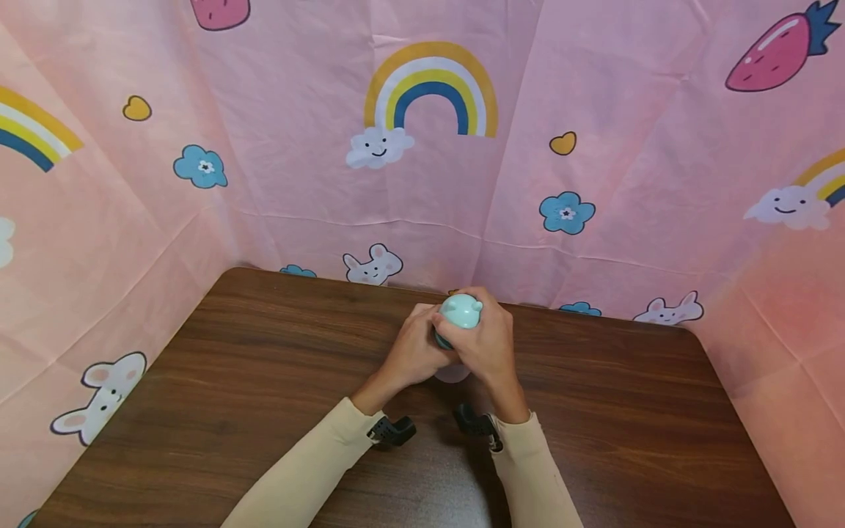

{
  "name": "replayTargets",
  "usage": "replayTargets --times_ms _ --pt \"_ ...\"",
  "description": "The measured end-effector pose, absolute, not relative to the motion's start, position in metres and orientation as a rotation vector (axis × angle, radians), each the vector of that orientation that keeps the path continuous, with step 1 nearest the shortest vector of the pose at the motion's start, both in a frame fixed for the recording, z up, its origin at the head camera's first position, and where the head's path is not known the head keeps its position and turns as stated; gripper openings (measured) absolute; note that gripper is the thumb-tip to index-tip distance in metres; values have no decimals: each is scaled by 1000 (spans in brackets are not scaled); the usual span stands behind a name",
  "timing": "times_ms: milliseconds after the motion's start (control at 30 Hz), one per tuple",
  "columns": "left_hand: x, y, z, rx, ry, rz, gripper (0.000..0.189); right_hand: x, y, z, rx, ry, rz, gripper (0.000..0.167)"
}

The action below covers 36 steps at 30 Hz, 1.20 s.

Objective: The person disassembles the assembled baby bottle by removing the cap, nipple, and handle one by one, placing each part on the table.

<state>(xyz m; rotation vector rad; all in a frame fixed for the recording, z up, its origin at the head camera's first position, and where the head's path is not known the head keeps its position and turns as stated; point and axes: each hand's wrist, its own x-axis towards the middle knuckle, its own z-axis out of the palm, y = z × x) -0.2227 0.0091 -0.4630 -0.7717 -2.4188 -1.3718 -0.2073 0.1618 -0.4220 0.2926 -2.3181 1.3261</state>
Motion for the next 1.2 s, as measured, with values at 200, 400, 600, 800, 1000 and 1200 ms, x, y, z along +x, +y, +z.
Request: replayTargets --times_ms 200,400,600,800,1000,1200 --pt "-222 8 -463 -775 -2419 -1316 63 -205 164 -422 296 -2374 1345 53" --pt "-221 8 -464 -763 -2416 -1283 67 -203 177 -417 407 -2458 1448 80" --pt "-219 9 -460 -683 -2492 -1311 73 -202 203 -411 559 -2548 1446 86" --pt "-218 8 -458 -640 -2558 -1387 77 -201 219 -410 599 -2638 1421 79" --pt "-221 0 -456 -729 -2565 -1454 86 -200 220 -409 621 -2667 1367 76" --pt "-227 -15 -448 -845 -2636 -1498 90 -201 219 -408 635 -2661 1345 76"
